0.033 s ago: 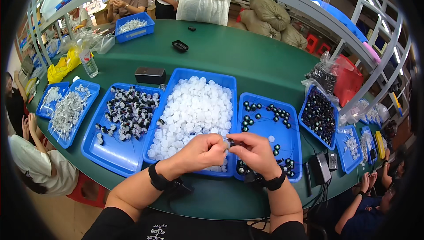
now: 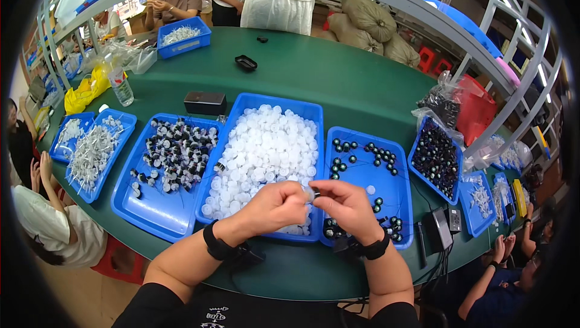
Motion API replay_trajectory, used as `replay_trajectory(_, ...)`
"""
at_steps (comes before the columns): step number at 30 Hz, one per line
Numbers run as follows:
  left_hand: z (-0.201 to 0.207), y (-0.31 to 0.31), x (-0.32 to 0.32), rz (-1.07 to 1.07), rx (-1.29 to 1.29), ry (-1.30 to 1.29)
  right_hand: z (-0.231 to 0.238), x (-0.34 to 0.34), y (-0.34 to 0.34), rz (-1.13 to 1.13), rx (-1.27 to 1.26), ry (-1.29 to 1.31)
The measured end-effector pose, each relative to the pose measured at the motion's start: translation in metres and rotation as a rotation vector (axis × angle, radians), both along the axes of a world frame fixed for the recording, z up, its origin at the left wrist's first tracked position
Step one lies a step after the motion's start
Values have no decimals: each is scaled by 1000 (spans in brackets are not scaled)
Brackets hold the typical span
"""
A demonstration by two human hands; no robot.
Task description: The person repeatedly picks small white plastic caps and dark spherical components from blue trays, joins them by hand, and places the assembled units into a tray. The workspace is a green table with multiple trays of parts and other workers visible in the background.
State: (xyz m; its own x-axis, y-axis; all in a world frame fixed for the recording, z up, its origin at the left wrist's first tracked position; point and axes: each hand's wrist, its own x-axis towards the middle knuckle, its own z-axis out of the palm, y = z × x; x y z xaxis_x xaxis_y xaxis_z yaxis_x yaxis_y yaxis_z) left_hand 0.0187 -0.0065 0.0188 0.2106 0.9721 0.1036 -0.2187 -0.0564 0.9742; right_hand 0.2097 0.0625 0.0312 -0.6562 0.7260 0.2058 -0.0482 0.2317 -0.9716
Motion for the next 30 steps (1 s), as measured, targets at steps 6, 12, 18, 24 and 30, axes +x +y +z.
replay_trajectory(6, 6, 1, 4, 215, 242, 156, -4, 1, 9, 183, -644, 182)
replay_trajectory(12, -4, 3, 11, 356, 406, 525, -6, -2, 7, 270, -718, 182)
replay_trajectory(18, -7, 0, 17, 392, 494, 612, -12, -9, 2, 213, -470, 9)
replay_trajectory(24, 15, 3, -52, 714, 304, 881, 10, 34, 35, -291, 88, -357)
replay_trajectory(30, 12, 6, -73, 970, 493, 1174, -21, 53, 53, -194, 613, -862)
